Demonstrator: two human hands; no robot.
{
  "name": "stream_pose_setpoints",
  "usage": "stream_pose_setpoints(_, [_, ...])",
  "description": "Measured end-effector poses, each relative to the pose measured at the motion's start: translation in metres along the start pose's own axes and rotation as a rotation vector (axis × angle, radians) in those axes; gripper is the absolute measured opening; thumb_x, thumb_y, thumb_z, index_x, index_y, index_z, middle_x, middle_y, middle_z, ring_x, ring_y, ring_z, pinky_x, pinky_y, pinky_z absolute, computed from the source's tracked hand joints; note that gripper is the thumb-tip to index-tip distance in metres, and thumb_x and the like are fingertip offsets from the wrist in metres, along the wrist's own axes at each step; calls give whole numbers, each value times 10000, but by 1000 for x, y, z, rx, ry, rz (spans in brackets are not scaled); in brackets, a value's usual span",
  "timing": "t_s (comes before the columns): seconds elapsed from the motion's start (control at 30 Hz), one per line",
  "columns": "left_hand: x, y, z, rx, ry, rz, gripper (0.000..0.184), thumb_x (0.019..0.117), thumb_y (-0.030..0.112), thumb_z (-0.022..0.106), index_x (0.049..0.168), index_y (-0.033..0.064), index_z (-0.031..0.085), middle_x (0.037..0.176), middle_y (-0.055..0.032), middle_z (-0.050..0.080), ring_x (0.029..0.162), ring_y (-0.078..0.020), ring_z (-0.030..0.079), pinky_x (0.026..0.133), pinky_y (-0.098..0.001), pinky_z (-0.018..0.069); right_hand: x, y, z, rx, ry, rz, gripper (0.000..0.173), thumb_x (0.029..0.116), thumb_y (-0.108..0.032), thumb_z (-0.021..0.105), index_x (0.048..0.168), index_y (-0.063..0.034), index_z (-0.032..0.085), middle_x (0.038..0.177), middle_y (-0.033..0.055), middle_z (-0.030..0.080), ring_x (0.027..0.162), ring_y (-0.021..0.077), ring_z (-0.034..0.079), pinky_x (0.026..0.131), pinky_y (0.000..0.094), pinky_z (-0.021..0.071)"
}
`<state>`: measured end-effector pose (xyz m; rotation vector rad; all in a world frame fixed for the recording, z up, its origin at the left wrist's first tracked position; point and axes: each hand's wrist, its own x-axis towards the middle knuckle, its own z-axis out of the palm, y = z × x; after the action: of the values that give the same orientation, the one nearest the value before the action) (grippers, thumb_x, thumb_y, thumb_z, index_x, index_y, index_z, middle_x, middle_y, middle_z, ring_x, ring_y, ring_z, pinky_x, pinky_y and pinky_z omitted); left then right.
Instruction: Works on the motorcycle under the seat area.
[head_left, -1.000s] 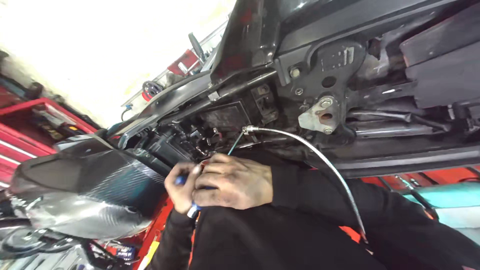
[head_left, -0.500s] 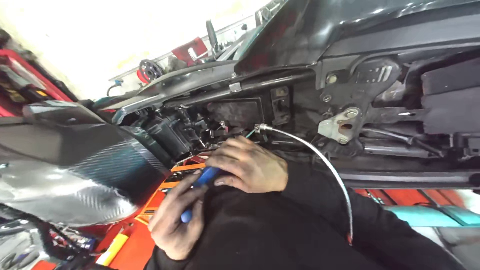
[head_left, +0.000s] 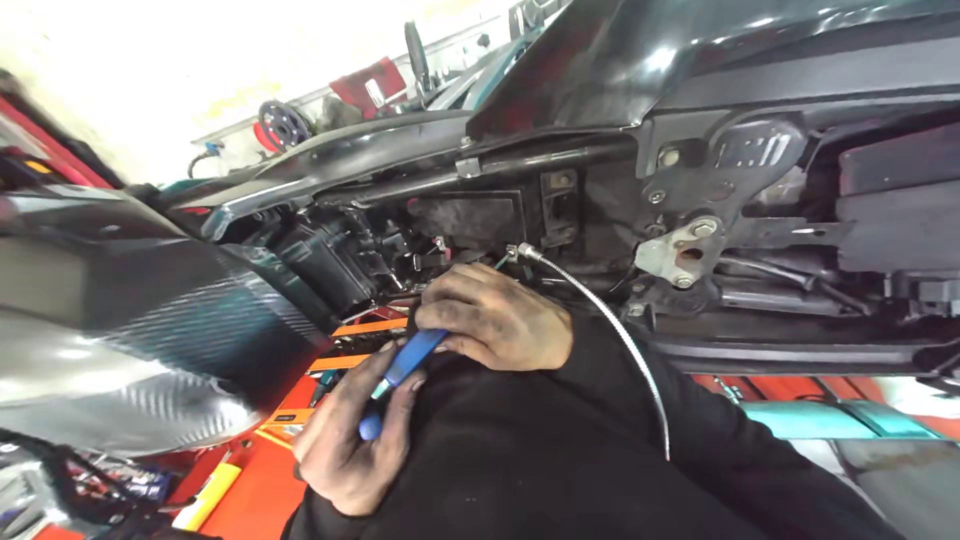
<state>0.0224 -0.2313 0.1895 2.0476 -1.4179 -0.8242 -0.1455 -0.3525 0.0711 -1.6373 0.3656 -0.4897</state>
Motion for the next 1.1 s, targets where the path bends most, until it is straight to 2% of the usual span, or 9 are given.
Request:
stream_pose_setpoints(0.13, [0, 0, 0, -70, -38, 19, 326, 908, 64, 765, 1228, 24, 711, 1251, -141, 727, 1174, -272, 705, 1007, -409, 612, -2, 0, -1, -54, -76, 38, 382, 1053, -408, 551, 1250, -114, 694, 1064, 80, 716, 1054, 269, 645, 940, 433, 498])
stream_pose_setpoints(0.27, [3, 2, 2, -5, -48, -46, 452, 969, 235, 725, 1285, -76, 639, 1167, -162, 749, 1079, -196, 739, 968, -354, 617, -1, 4, 5, -28, -27, -20, 217, 1013, -238, 632, 1120, -61, 697, 1082, 123, 714, 1048, 289, 671, 911, 435, 527])
stream_pose_setpoints(0.4, [4, 3, 4, 121, -43, -83, 362, 991, 235, 696, 1157, -87, 701, 1048, -150, 758, 949, -56, 722, 873, -206, 585, 2, 2, 5, -43, -51, 30, 287, 1029, -280, 610, 1222, -82, 688, 1093, 124, 701, 1048, 287, 666, 908, 423, 529])
stream_pose_setpoints(0.53, [4, 0, 5, -28, -69, 3, 255, 919, 55, 740, 1170, 15, 721, 1225, -149, 728, 1162, -247, 705, 999, -378, 606, 0, 2, 2, -60, -105, 54, 394, 1048, -430, 535, 1228, -123, 704, 1079, 74, 705, 1086, 276, 620, 969, 428, 475])
stream_pose_setpoints(0.67, [7, 3, 5, -20, -108, -118, 632, 942, 248, 752, 1390, -123, 505, 1233, -151, 723, 1118, -171, 718, 983, -337, 609, 0, 6, 7, -75, -86, 35, 284, 1023, -350, 609, 1119, -104, 712, 1038, 84, 699, 1026, 282, 641, 907, 425, 505])
stream_pose_setpoints(0.77, [10, 4, 6, 18, -88, -180, 364, 1017, 216, 641, 1187, -105, 661, 1031, -69, 767, 906, -11, 717, 833, -191, 603, 1, 7, 9, -41, -46, 1, 195, 986, -231, 666, 1084, -64, 683, 1064, 131, 700, 1016, 311, 670, 872, 446, 538])
stream_pose_setpoints(0.87, [10, 2, 11, -78, 1, -128, 181, 932, 110, 746, 1071, 1, 707, 1012, -23, 762, 891, -69, 726, 814, -235, 622, 2, 6, 9, -52, -29, 19, 221, 997, -226, 652, 1164, -88, 692, 1057, 132, 697, 1006, 316, 671, 866, 448, 548])
stream_pose_setpoints(0.97, [9, -7, 15, -177, 48, -50, 210, 853, 62, 812, 1040, 99, 725, 1075, -31, 763, 1036, -205, 738, 922, -368, 632, 1, 3, 5, -80, -122, 82, 410, 999, -408, 619, 1325, -162, 655, 1089, 70, 706, 1072, 289, 631, 942, 443, 502])
stream_pose_setpoints(1.1, [7, -4, 13, -190, -4, -220, 418, 861, 171, 830, 1201, 20, 640, 1145, -30, 746, 1021, -155, 734, 892, -311, 635, -2, 7, 9, -104, -118, 51, 282, 1021, -347, 599, 1173, -141, 715, 1051, 61, 695, 1069, 292, 619, 924, 445, 491])
